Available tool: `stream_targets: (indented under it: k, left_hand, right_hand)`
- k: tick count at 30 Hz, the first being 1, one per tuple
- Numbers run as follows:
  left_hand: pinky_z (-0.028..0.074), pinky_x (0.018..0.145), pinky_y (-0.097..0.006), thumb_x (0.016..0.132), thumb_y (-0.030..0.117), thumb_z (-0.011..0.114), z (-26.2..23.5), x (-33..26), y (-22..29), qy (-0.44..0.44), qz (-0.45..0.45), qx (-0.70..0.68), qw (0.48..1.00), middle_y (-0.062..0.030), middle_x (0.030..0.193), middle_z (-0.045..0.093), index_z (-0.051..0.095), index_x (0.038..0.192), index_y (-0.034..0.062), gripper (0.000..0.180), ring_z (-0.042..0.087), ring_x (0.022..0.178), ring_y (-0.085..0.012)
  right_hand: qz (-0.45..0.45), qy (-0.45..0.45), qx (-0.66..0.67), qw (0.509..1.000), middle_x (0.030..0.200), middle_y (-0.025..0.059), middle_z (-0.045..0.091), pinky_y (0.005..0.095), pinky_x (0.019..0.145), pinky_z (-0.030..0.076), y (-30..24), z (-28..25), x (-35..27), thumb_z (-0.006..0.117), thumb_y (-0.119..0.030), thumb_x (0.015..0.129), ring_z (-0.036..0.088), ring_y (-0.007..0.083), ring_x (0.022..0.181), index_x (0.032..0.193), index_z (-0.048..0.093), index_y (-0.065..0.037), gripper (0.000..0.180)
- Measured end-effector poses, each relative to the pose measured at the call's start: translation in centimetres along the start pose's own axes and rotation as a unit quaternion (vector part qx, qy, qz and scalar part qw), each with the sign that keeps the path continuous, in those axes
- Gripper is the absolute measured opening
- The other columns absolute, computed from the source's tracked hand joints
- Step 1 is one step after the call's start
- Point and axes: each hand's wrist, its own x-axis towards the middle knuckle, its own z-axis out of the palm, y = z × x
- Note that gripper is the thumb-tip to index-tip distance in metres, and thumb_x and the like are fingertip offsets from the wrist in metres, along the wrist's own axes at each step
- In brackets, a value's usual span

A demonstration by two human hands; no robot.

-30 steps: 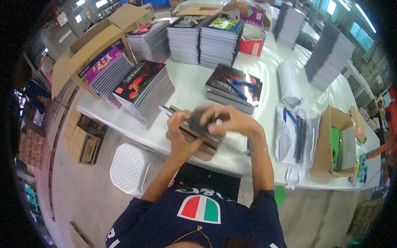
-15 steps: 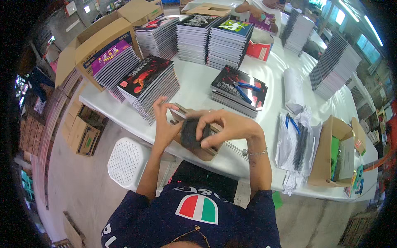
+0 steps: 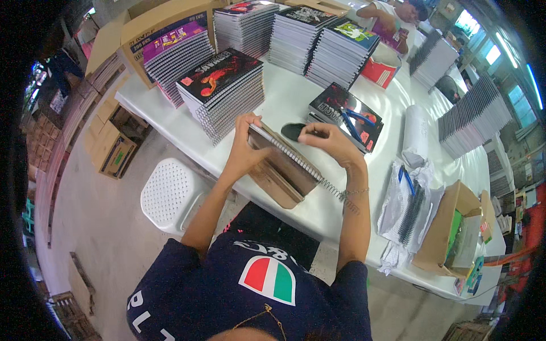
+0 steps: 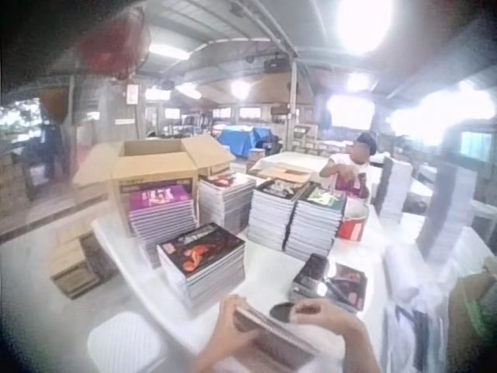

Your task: The person places a notebook onto a wooden stand, threads a plastic spiral through the punched holes by hand, and trims the excess spiral using blue shears before stacking the completed notebook on a pile.

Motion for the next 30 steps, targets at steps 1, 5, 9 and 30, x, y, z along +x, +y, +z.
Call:
stream_targets:
  k: [1,5,9,30]
  left_hand:
    - [0.037,0.097,-0.038,0.056,0.014,0.087,-0.4,-0.3,-0.2,-0.006,0.000,0.007,1.000,-0.0143,0.109,0.041,0.043,0.106,0.0061,0.067,0.043,0.110,-0.0315]
    - [0.035,0.102,-0.037,0.060,0.002,0.076,-0.2,0.0,0.2,-0.014,-0.015,-0.023,1.000,-0.0124,0.108,0.041,0.043,0.106,0.0070,0.057,0.044,0.114,-0.0301]
    - [0.038,0.095,-0.036,0.062,0.004,0.078,-0.5,-0.3,-1.4,-0.003,-0.015,-0.034,0.999,-0.0129,0.105,0.043,0.045,0.104,0.0049,0.053,0.046,0.107,-0.0296]
    - [0.035,0.101,-0.034,0.062,0.006,0.079,-1.6,0.0,-0.3,-0.087,-0.035,-0.048,0.994,-0.0090,0.107,0.044,0.047,0.104,0.0077,0.054,0.046,0.114,-0.0249]
  right_hand:
    - [-0.042,-0.030,0.021,0.998,0.098,0.0012,0.063,0.0253,0.085,0.042,-0.1,0.6,-0.3,0.075,-0.028,0.080,0.053,0.0103,0.089,0.091,0.067,-0.004,0.027]
    - [-0.053,-0.052,0.043,0.996,0.115,0.0042,0.062,0.0247,0.088,0.041,-1.9,0.7,-0.3,0.076,-0.024,0.078,0.055,0.0116,0.093,0.091,0.067,-0.005,0.025]
    - [-0.115,-0.157,0.059,0.979,0.127,0.0081,0.058,0.0309,0.102,0.033,-4.4,2.7,-1.9,0.078,-0.020,0.076,0.051,0.0157,0.110,0.089,0.067,-0.004,0.023]
    - [-0.053,-0.052,0.008,0.997,0.116,0.0106,0.063,0.0286,0.094,0.041,-1.0,1.3,-0.4,0.077,-0.027,0.077,0.054,0.0136,0.104,0.090,0.069,-0.003,0.028]
